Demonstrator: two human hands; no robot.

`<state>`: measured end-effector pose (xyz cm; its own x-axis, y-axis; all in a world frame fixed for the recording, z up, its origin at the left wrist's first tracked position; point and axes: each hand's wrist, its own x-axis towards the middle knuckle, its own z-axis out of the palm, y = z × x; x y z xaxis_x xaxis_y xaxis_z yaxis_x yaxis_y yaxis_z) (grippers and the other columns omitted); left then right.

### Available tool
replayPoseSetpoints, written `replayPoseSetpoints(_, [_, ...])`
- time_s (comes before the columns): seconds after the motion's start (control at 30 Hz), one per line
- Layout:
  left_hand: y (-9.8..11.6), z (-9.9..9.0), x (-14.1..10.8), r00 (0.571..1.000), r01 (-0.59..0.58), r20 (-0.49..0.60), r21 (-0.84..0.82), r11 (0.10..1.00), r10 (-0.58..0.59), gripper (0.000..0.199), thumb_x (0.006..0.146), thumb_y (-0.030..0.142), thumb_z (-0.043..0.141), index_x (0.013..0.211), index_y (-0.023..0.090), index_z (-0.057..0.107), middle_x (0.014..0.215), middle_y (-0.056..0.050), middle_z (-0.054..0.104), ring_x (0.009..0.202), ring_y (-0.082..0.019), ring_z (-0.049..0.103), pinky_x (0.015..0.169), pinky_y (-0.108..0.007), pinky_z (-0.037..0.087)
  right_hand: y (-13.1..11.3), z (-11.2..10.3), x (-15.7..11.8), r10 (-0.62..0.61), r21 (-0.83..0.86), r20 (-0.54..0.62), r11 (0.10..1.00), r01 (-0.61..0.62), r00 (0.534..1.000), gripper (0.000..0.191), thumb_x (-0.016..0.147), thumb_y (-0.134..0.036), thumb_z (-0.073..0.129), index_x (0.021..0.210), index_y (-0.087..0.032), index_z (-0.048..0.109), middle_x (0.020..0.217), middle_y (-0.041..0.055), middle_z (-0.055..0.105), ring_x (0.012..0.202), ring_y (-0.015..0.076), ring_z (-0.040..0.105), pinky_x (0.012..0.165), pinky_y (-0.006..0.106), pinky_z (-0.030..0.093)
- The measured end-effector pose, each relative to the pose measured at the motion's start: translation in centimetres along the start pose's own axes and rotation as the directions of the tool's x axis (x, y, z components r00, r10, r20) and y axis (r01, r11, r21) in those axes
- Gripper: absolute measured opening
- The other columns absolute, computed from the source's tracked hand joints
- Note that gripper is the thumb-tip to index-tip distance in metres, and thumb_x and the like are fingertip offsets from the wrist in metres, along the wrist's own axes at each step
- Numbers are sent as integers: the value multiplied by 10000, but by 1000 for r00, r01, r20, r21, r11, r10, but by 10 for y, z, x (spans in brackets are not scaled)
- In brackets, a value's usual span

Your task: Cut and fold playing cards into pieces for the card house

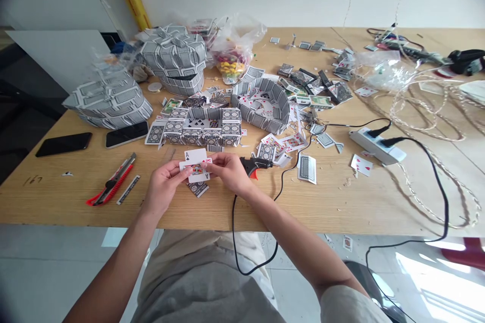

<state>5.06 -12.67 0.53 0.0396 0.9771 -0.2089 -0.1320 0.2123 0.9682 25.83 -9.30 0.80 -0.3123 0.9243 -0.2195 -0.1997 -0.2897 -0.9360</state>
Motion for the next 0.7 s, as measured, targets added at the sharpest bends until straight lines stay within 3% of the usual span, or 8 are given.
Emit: replayPoseSetpoints(0.7, [2, 0, 0, 1000, -14, -10, 32, 999, 14, 442, 795, 491, 937, 1048, 155, 801, 998, -106, 870, 831, -242, 807, 793, -339, 647, 2, -1, 1, -22, -31, 12, 999, 22, 1000, 448, 680, -557, 1000, 859, -190, 815, 859, 52, 831, 765, 195, 767, 720, 320, 631])
